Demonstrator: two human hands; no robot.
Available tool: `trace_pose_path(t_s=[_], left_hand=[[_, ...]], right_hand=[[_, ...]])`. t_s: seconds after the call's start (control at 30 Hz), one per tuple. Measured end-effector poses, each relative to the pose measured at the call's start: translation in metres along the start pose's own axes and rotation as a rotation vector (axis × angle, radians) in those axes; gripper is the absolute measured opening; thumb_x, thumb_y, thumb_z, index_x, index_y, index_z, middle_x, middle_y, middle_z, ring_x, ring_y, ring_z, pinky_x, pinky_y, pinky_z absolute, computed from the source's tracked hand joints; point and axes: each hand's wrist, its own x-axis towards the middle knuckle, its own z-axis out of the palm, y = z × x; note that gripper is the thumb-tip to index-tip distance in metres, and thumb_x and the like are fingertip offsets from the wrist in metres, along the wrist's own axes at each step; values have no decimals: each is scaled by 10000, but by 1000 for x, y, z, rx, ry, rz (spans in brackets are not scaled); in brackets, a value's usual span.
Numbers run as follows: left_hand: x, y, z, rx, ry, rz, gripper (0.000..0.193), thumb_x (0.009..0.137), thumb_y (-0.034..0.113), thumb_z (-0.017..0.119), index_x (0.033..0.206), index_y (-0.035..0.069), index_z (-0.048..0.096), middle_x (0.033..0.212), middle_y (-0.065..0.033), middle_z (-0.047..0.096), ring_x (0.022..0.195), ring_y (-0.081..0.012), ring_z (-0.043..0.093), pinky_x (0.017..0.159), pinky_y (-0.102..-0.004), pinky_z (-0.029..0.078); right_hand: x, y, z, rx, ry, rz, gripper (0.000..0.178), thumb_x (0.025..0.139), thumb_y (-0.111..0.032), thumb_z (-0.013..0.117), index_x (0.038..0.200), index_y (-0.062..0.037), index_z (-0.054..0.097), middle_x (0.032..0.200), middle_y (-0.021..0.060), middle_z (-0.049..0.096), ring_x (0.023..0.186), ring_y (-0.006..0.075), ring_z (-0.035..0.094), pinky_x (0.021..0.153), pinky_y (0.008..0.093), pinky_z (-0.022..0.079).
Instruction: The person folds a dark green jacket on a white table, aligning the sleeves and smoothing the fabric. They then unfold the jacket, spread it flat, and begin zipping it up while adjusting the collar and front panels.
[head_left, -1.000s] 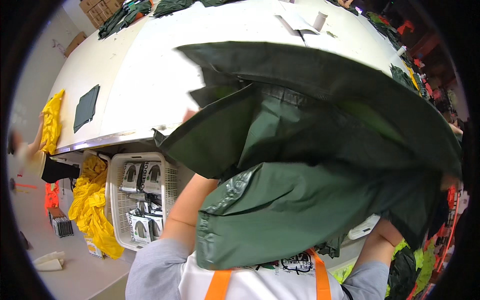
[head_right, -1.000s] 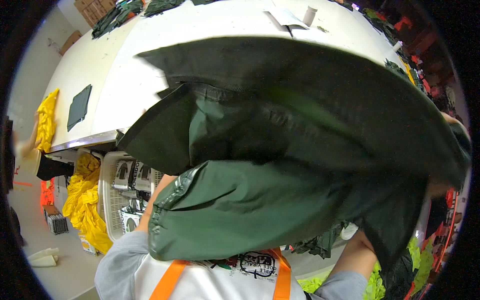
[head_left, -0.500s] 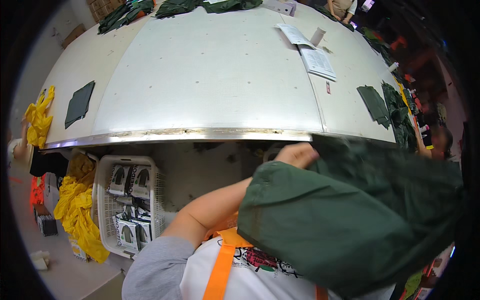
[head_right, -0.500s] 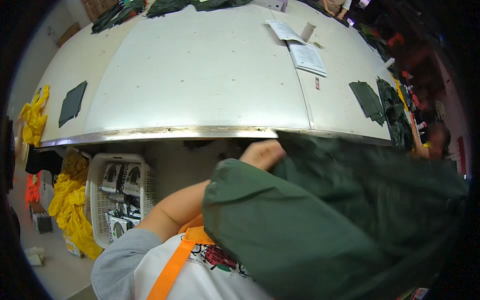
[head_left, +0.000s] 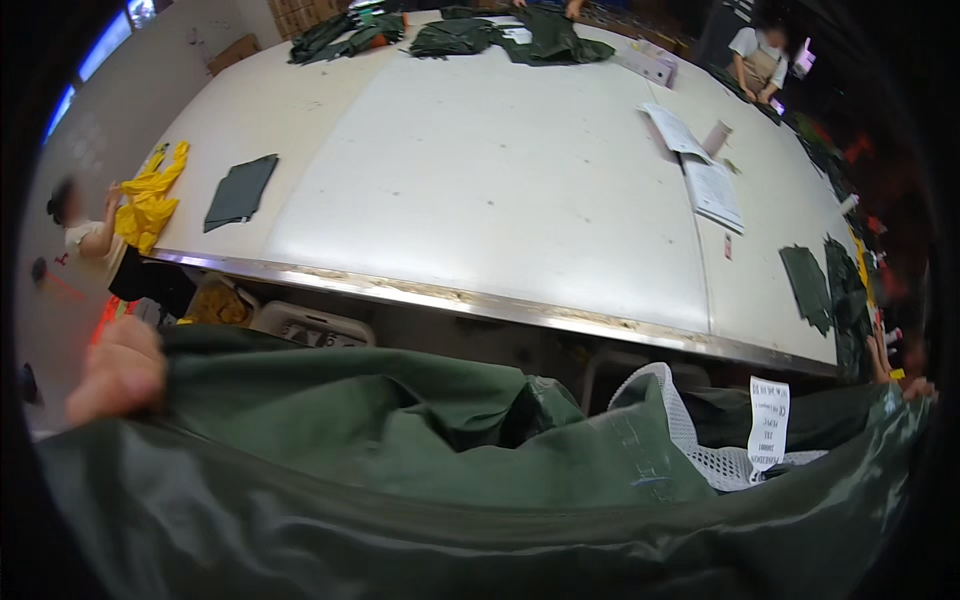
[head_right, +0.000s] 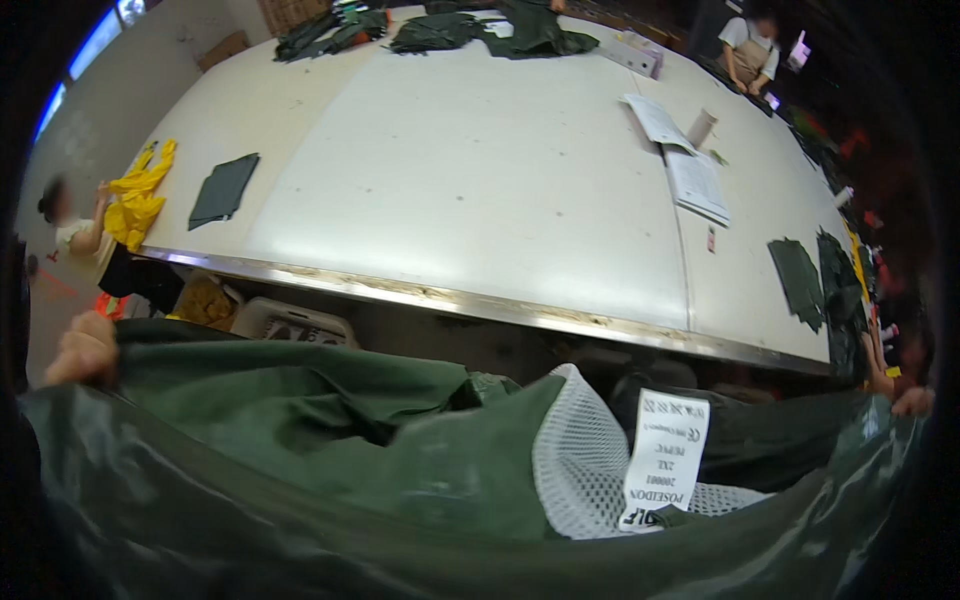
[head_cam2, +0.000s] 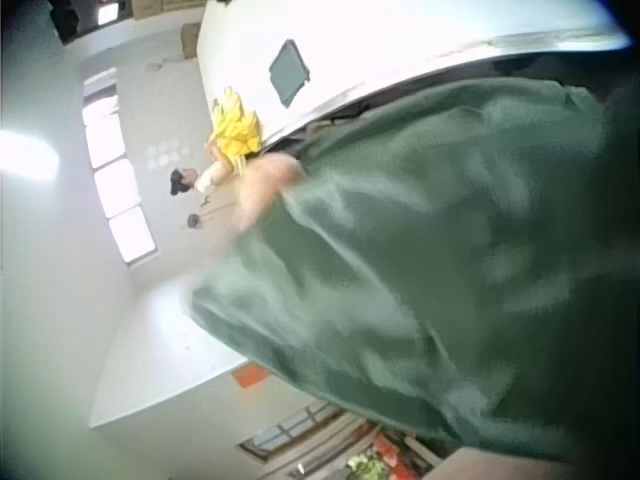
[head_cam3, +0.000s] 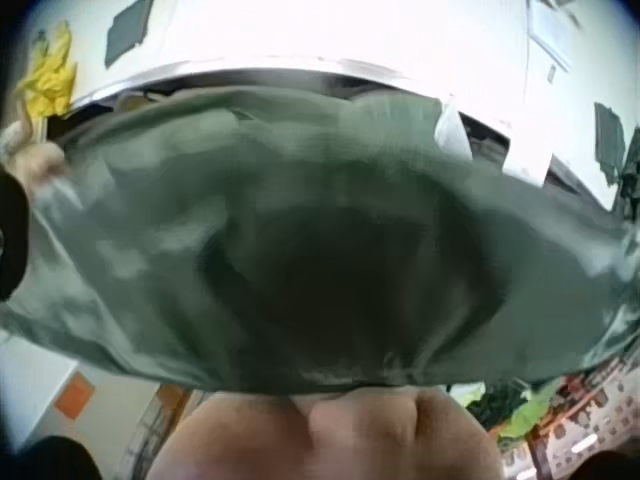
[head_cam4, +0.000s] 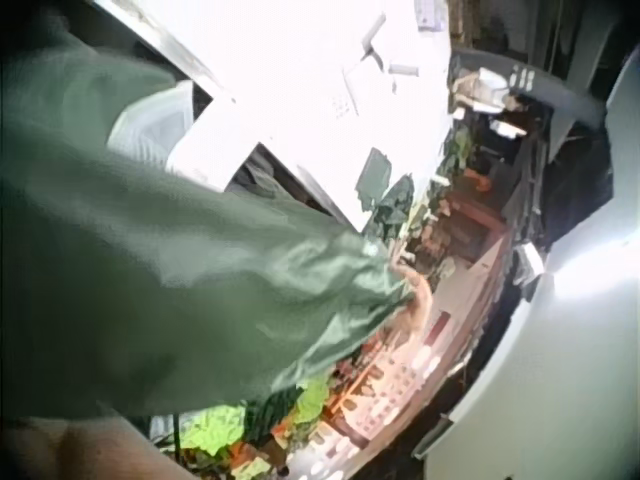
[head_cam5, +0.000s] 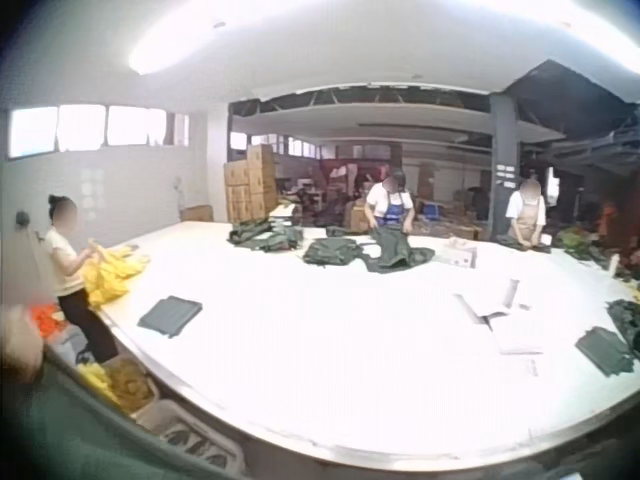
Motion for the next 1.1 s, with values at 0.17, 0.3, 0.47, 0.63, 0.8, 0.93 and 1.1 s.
trace_pose_path(t_s=[0.17,0.3,0.47,0.63,0.8,0.93,1.1], left_hand=[[74,-13,7,575,480,155,206,850,153,620,705,9,600,570,-44,562,439,-107,429,420,-274,331],[109,-111,59,842,524,318,228,842,138,666,662,21,586,546,-25,564,411,-68,426,391,-243,313],[123,-239,91,1045,248,179,284,826,201,708,629,59,562,507,-107,484,410,-190,469,406,-315,343],[100,-432,232,1009,-43,-143,440,871,386,613,582,77,491,569,-141,540,491,-316,548,450,-392,409],[4,-522,324,967,-391,-618,470,909,456,507,650,70,574,643,-152,613,622,-350,607,563,-442,467],[-51,-581,385,942,-666,-835,495,914,478,482,677,59,594,650,-162,624,653,-351,623,581,-442,475],[-119,-600,409,930,-751,-1004,513,904,510,480,679,60,579,618,-145,616,621,-348,616,569,-432,473]], right_hand=[[100,-22,196,590,367,-94,259,875,-151,541,1092,-10,555,942,119,595,855,198,587,796,300,463],[135,-50,209,175,571,-389,198,877,-161,593,1024,-33,560,898,23,568,793,109,546,732,239,441],[262,-100,347,258,397,-384,218,834,-216,688,935,-76,554,722,50,575,653,125,549,603,258,441],[379,-73,522,193,41,-83,381,752,-302,773,815,-52,493,633,113,576,549,219,539,545,309,440],[369,-48,687,103,-323,173,549,690,-476,775,906,-76,468,728,197,624,732,386,608,660,435,478],[367,-24,777,34,-494,283,629,666,-453,802,1015,-72,444,842,183,650,771,359,633,692,413,505],[365,-24,806,69,-537,308,682,651,-406,828,1089,-60,437,784,156,644,718,328,642,642,392,520]])
